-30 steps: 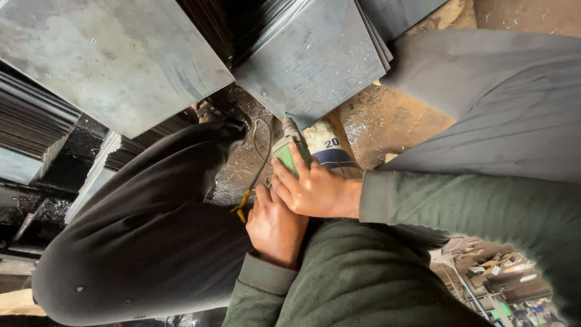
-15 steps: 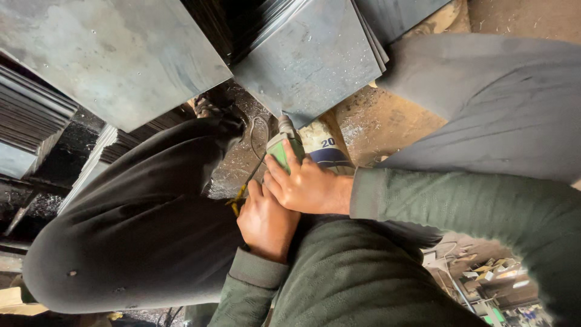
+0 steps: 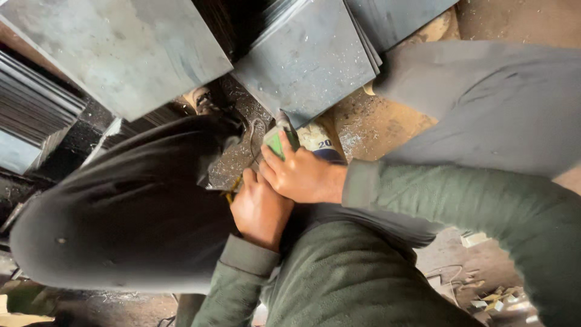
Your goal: The person drills holes into small square metal plates using a handheld electric drill, handling the plates one by one from a stack and placing them into another stack after drilling.
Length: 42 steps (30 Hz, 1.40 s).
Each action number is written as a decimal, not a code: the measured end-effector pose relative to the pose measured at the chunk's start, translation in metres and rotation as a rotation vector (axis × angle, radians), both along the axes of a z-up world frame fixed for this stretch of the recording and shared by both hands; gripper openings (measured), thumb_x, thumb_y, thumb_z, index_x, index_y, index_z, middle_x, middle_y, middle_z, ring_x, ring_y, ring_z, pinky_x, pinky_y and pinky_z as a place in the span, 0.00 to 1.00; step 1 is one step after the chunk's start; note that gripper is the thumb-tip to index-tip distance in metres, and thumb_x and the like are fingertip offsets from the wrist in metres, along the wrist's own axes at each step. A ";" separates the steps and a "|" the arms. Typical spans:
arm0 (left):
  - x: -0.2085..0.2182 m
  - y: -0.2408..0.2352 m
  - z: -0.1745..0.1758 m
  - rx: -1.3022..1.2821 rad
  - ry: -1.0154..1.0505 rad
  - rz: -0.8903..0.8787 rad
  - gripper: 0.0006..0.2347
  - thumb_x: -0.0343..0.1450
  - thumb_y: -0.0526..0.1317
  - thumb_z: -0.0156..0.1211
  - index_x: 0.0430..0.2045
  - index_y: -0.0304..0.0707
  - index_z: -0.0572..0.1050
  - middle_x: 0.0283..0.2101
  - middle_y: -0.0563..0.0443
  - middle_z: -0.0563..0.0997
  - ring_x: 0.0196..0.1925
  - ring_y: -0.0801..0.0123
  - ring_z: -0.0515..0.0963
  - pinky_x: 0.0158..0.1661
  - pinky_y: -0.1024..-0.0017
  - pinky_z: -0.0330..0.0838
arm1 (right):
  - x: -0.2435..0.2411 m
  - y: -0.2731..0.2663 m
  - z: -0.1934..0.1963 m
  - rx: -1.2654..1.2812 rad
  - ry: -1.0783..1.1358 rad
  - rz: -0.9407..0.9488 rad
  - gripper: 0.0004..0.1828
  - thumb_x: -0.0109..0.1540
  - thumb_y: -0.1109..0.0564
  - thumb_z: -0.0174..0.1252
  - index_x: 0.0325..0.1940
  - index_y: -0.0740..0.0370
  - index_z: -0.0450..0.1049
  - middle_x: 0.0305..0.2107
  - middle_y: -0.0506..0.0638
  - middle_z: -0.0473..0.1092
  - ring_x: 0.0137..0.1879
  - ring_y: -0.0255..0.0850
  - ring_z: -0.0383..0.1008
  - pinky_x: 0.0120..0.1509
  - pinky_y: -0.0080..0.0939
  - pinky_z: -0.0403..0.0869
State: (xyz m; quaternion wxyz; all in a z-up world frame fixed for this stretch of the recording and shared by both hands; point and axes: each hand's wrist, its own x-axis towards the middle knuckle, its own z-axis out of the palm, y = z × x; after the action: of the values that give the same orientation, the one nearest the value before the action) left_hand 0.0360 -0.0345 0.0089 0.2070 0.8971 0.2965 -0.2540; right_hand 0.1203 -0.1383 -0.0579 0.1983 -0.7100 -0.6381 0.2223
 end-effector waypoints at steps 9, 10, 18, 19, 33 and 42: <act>-0.008 -0.003 0.000 0.080 -0.038 -0.074 0.10 0.61 0.40 0.67 0.29 0.38 0.76 0.32 0.43 0.78 0.26 0.48 0.81 0.25 0.57 0.76 | -0.002 0.003 -0.001 0.013 -0.006 -0.049 0.18 0.56 0.56 0.59 0.44 0.72 0.75 0.47 0.72 0.73 0.49 0.79 0.76 0.31 0.54 0.81; -0.010 -0.006 0.002 0.064 -0.006 -0.071 0.10 0.60 0.40 0.67 0.29 0.38 0.75 0.32 0.43 0.78 0.26 0.47 0.81 0.26 0.57 0.76 | -0.004 -0.001 0.001 0.026 -0.014 -0.054 0.17 0.56 0.57 0.59 0.45 0.72 0.75 0.48 0.72 0.73 0.50 0.79 0.76 0.30 0.53 0.81; -0.018 -0.023 0.011 -0.067 -0.098 -0.114 0.14 0.57 0.37 0.69 0.33 0.35 0.74 0.36 0.41 0.77 0.32 0.46 0.80 0.34 0.55 0.76 | -0.007 -0.031 0.022 0.018 -0.070 -0.122 0.16 0.59 0.59 0.60 0.48 0.72 0.73 0.50 0.71 0.73 0.53 0.77 0.74 0.31 0.51 0.81; -0.018 -0.025 0.010 -0.103 -0.116 -0.117 0.16 0.56 0.38 0.70 0.33 0.33 0.74 0.36 0.40 0.76 0.32 0.46 0.80 0.33 0.55 0.75 | -0.005 -0.036 0.024 -0.008 -0.065 -0.128 0.18 0.58 0.59 0.60 0.49 0.72 0.73 0.51 0.71 0.72 0.54 0.78 0.74 0.30 0.51 0.81; 0.010 -0.045 -0.028 -0.035 -0.192 -0.269 0.10 0.61 0.35 0.61 0.34 0.34 0.74 0.35 0.46 0.74 0.36 0.56 0.79 0.33 0.59 0.70 | 0.019 -0.067 0.015 -0.113 -0.154 -0.254 0.22 0.61 0.58 0.58 0.60 0.67 0.73 0.62 0.62 0.68 0.68 0.69 0.67 0.37 0.47 0.81; 0.015 -0.042 -0.026 0.010 -0.165 -0.286 0.11 0.62 0.35 0.62 0.37 0.34 0.74 0.35 0.47 0.75 0.36 0.57 0.79 0.35 0.61 0.70 | 0.025 -0.063 0.010 -0.086 -0.172 -0.219 0.22 0.63 0.57 0.58 0.60 0.69 0.73 0.61 0.65 0.68 0.66 0.71 0.67 0.33 0.47 0.80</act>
State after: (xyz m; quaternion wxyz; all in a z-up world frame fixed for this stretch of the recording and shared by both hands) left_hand 0.0510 -0.0769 -0.0171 0.1881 0.9490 0.1491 -0.2046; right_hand 0.1455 -0.2017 -0.0476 0.1354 -0.7996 -0.5614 0.1645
